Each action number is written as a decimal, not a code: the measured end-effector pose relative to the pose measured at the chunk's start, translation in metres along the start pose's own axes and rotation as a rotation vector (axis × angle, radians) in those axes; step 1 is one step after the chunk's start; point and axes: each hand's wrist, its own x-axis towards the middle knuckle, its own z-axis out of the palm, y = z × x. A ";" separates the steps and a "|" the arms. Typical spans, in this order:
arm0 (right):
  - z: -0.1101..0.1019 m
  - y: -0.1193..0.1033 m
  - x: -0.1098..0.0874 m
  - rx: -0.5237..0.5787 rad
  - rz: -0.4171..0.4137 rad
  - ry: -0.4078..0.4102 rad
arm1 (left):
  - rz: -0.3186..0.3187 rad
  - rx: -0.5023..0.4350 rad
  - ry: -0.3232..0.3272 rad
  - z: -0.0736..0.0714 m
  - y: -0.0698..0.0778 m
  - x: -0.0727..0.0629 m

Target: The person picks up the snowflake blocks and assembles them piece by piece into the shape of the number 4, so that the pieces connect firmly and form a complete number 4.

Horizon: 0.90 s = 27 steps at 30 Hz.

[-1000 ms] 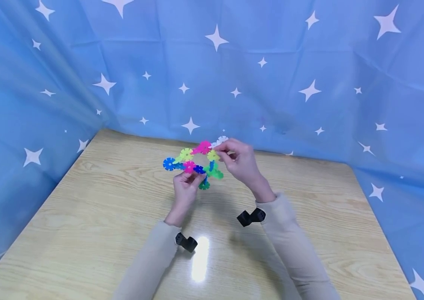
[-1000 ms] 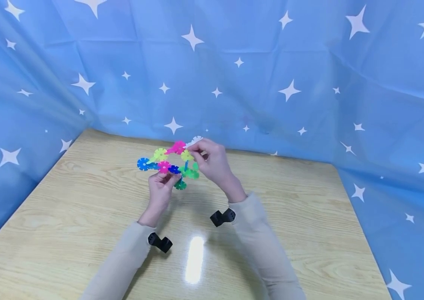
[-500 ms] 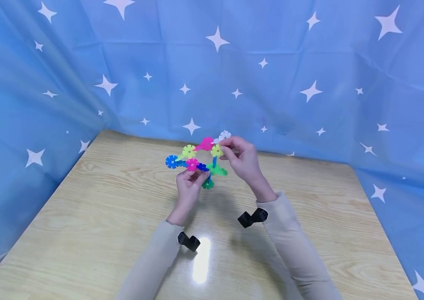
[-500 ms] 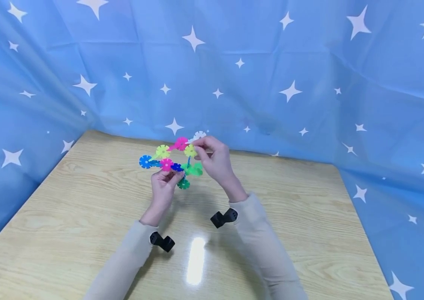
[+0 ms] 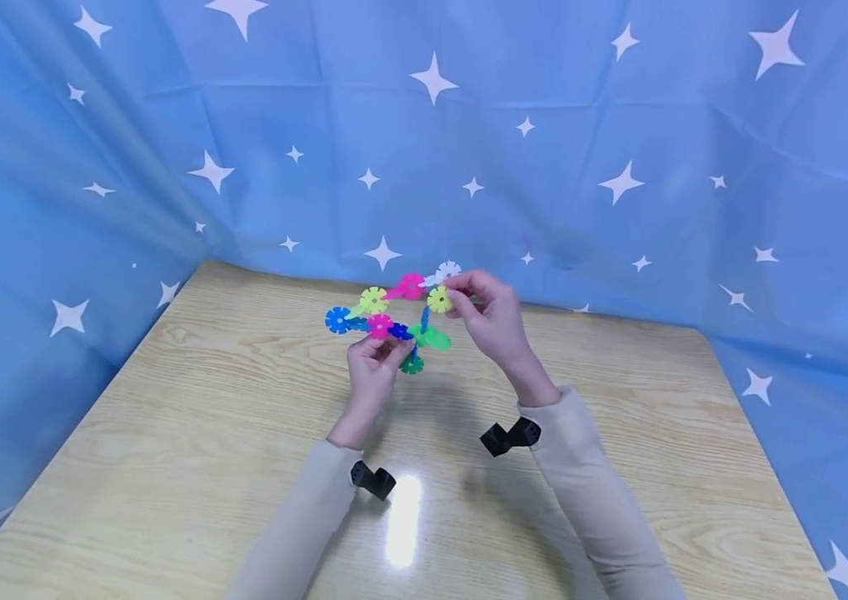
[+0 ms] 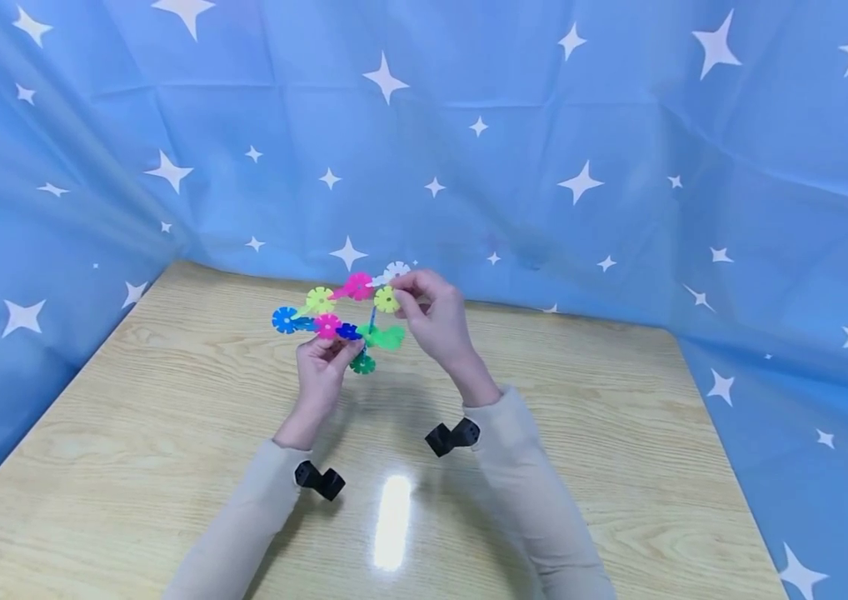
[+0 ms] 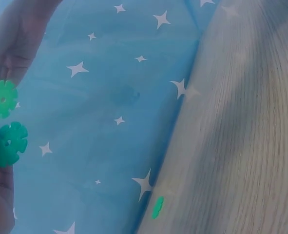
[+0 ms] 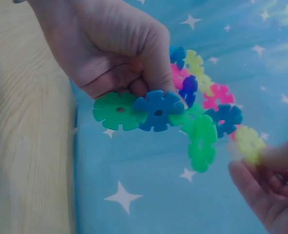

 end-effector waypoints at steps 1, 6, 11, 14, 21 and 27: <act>0.000 -0.004 0.000 -0.003 -0.009 0.000 | 0.001 -0.007 -0.001 -0.001 -0.003 0.000; 0.001 -0.019 -0.002 -0.035 -0.053 -0.012 | 0.014 -0.037 -0.011 -0.003 -0.026 0.003; -0.004 -0.005 0.001 -0.050 -0.123 -0.055 | 0.062 -0.048 -0.008 -0.004 -0.035 0.004; -0.006 0.008 0.004 -0.098 -0.201 -0.088 | 0.070 -0.042 -0.011 -0.004 -0.034 0.004; -0.009 0.002 0.013 -0.285 -0.446 -0.165 | 0.043 -0.030 -0.017 -0.003 -0.027 0.001; -0.007 -0.003 0.017 -0.356 -0.533 -0.206 | 0.065 -0.034 0.016 0.000 -0.006 -0.003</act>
